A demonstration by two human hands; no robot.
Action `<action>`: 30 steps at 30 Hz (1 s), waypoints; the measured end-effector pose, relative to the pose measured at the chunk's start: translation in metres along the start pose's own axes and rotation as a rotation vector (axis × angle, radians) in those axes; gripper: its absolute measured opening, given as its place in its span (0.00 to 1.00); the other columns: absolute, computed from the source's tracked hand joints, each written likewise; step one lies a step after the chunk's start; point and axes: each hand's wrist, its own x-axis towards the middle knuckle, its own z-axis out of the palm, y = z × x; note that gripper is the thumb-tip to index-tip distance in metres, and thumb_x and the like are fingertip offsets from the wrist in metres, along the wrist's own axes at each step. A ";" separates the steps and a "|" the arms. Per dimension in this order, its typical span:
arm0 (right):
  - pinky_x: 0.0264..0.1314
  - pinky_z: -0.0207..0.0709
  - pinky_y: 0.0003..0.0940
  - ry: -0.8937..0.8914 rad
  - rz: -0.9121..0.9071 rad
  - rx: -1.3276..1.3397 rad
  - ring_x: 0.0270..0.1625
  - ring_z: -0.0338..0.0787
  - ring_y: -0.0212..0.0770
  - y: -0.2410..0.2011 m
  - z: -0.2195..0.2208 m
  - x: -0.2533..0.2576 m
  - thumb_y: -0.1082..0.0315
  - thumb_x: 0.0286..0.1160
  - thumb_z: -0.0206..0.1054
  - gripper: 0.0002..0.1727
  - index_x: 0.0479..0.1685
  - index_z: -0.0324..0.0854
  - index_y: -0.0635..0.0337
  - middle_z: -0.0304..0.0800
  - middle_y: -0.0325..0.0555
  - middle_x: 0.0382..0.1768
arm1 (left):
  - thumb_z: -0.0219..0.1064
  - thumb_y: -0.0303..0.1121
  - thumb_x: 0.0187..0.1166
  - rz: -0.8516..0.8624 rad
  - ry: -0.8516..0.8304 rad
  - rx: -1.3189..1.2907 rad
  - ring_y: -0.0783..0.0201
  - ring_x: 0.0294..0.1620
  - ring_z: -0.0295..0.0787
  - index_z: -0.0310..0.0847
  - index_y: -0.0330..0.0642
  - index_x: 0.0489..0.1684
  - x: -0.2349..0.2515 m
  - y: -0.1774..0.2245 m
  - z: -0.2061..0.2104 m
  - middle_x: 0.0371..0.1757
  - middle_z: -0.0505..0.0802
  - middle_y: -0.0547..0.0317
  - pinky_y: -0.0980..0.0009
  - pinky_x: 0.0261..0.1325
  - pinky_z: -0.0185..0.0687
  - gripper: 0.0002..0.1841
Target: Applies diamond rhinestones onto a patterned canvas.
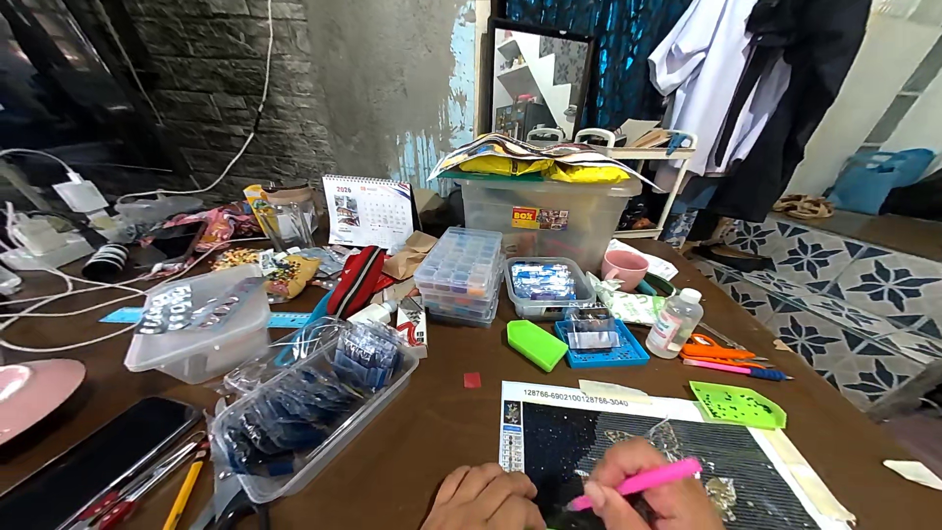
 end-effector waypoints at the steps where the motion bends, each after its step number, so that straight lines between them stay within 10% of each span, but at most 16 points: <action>1: 0.30 0.75 0.17 0.007 0.037 0.074 0.26 0.82 0.23 0.001 0.000 -0.001 0.73 0.82 0.64 0.05 0.43 0.73 0.66 0.85 0.44 0.26 | 0.76 0.48 0.68 0.000 0.000 0.000 0.41 0.73 0.81 0.88 0.36 0.54 0.000 0.000 0.000 0.69 0.89 0.42 0.38 0.75 0.67 0.25; 30: 0.32 0.74 0.17 -0.142 -0.024 0.133 0.28 0.82 0.26 -0.003 0.002 -0.003 0.74 0.81 0.63 0.05 0.43 0.75 0.69 0.85 0.50 0.27 | 0.76 0.48 0.67 -0.009 0.012 0.000 0.41 0.74 0.81 0.87 0.36 0.52 0.000 0.001 0.001 0.69 0.89 0.43 0.38 0.75 0.66 0.25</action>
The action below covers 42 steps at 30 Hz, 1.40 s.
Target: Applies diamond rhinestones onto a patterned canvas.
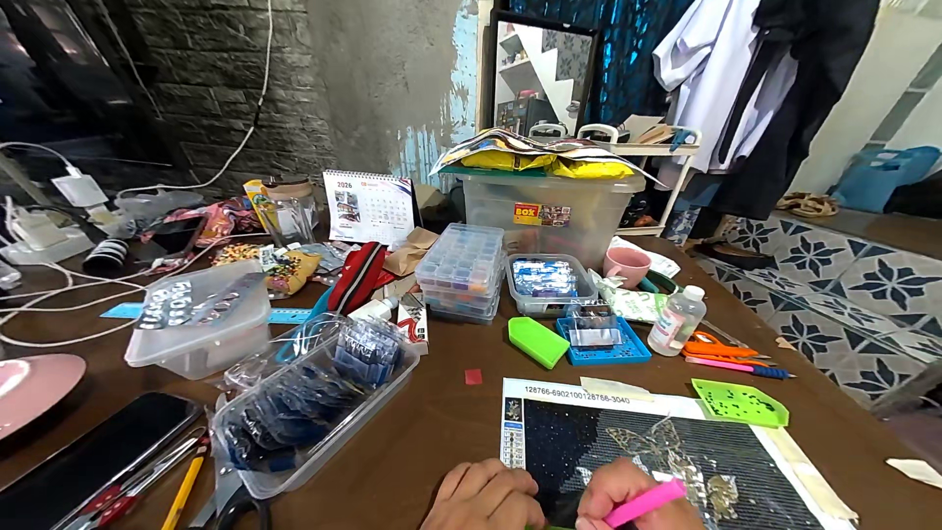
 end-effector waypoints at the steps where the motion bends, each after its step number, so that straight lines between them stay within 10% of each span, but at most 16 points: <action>1: 0.33 0.75 0.18 0.009 0.009 0.018 0.28 0.83 0.25 0.001 0.000 0.000 0.74 0.82 0.63 0.04 0.44 0.74 0.68 0.85 0.48 0.28 | 0.76 0.48 0.67 0.000 -0.002 0.003 0.41 0.74 0.81 0.88 0.36 0.53 0.000 0.000 0.000 0.69 0.89 0.43 0.38 0.75 0.66 0.25; 19: 0.29 0.74 0.15 0.256 0.191 0.095 0.26 0.80 0.17 0.009 -0.005 0.003 0.77 0.77 0.63 0.07 0.44 0.72 0.56 0.83 0.26 0.26 | 0.75 0.48 0.68 0.005 -0.005 -0.009 0.41 0.73 0.81 0.88 0.36 0.54 0.001 0.000 0.000 0.69 0.89 0.42 0.38 0.75 0.66 0.25; 42: 0.27 0.73 0.16 0.243 0.242 -0.019 0.23 0.79 0.18 0.009 -0.001 0.005 0.77 0.76 0.64 0.05 0.42 0.73 0.62 0.81 0.31 0.23 | 0.76 0.48 0.67 0.018 -0.001 0.000 0.40 0.72 0.82 0.87 0.35 0.55 0.000 -0.002 0.000 0.68 0.89 0.41 0.38 0.74 0.66 0.26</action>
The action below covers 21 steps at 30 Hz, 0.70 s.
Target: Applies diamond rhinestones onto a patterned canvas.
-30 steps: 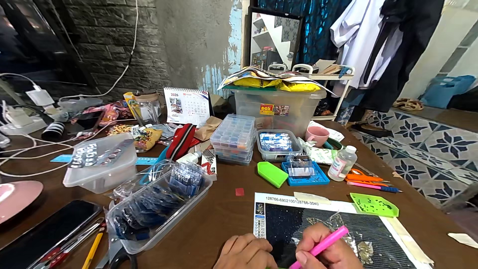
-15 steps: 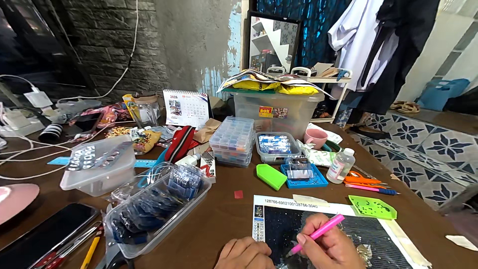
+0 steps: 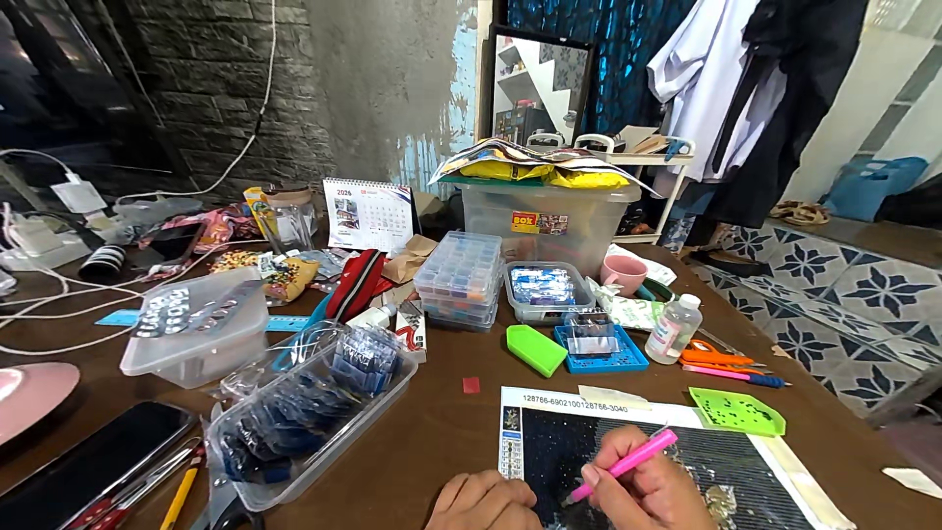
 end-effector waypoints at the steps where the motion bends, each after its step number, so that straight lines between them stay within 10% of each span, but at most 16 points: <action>1: 0.27 0.73 0.16 -0.002 -0.006 -0.004 0.23 0.79 0.18 0.000 0.000 0.000 0.77 0.76 0.64 0.05 0.42 0.73 0.62 0.82 0.31 0.23 | 0.76 0.48 0.67 -0.002 0.000 0.000 0.40 0.72 0.82 0.87 0.35 0.55 0.000 0.000 0.000 0.68 0.89 0.41 0.38 0.74 0.66 0.26; 21: 0.28 0.72 0.16 -0.052 -0.178 -0.178 0.24 0.79 0.23 0.000 -0.001 -0.001 0.75 0.79 0.65 0.05 0.42 0.75 0.69 0.83 0.46 0.23 | 0.76 0.48 0.67 -0.019 -0.019 0.005 0.39 0.73 0.81 0.87 0.35 0.55 0.000 0.002 -0.001 0.69 0.89 0.42 0.37 0.75 0.65 0.26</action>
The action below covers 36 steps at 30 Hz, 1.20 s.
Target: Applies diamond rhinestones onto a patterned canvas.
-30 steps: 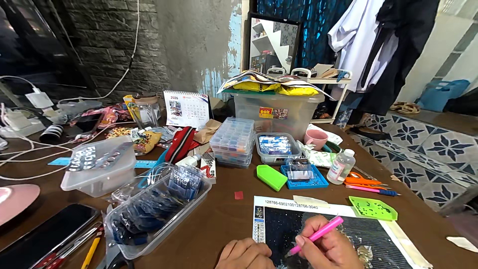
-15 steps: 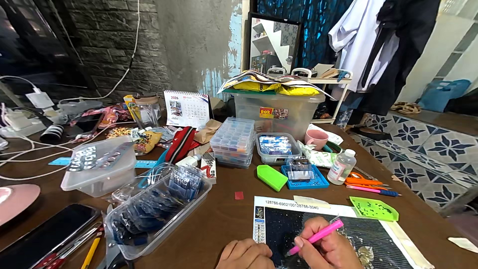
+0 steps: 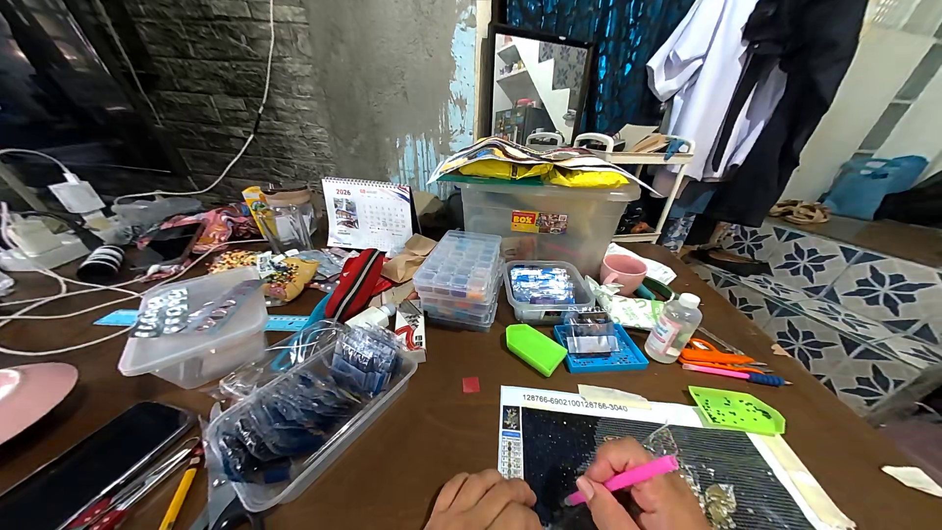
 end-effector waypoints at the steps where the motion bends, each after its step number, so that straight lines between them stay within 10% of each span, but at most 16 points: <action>1: 0.28 0.72 0.15 0.011 0.003 0.011 0.24 0.79 0.23 0.001 0.000 0.000 0.75 0.79 0.65 0.05 0.42 0.74 0.69 0.83 0.45 0.23 | 0.76 0.48 0.67 0.000 0.000 -0.002 0.39 0.73 0.81 0.87 0.35 0.55 0.000 0.000 0.000 0.69 0.89 0.42 0.37 0.75 0.65 0.26; 19: 0.30 0.74 0.16 0.019 -0.018 0.076 0.25 0.80 0.23 0.002 0.001 0.000 0.74 0.81 0.64 0.05 0.44 0.74 0.68 0.84 0.46 0.25 | 0.76 0.48 0.67 0.005 0.011 -0.002 0.40 0.73 0.81 0.87 0.35 0.55 0.000 0.000 0.000 0.69 0.89 0.42 0.38 0.75 0.66 0.26; 26: 0.37 0.81 0.16 -0.009 0.076 0.335 0.36 0.86 0.17 0.001 -0.005 0.000 0.56 0.94 0.51 0.15 0.49 0.77 0.57 0.91 0.32 0.39 | 0.77 0.48 0.67 0.011 0.020 -0.017 0.37 0.75 0.79 0.88 0.35 0.54 -0.001 -0.001 0.000 0.71 0.86 0.38 0.35 0.76 0.66 0.26; 31: 0.35 0.75 0.11 -0.039 0.097 0.387 0.31 0.80 0.11 -0.001 -0.012 -0.002 0.47 0.93 0.48 0.24 0.40 0.82 0.54 0.85 0.23 0.30 | 0.77 0.47 0.67 -0.005 0.012 -0.012 0.37 0.76 0.78 0.88 0.36 0.53 -0.001 0.001 -0.001 0.72 0.86 0.38 0.35 0.76 0.65 0.25; 36: 0.33 0.76 0.14 -0.120 0.117 0.461 0.31 0.81 0.15 0.000 -0.020 0.002 0.61 0.92 0.56 0.06 0.50 0.74 0.51 0.83 0.23 0.31 | 0.77 0.48 0.67 -0.001 0.011 0.003 0.38 0.75 0.79 0.89 0.37 0.53 -0.001 0.000 -0.001 0.71 0.86 0.38 0.37 0.75 0.67 0.24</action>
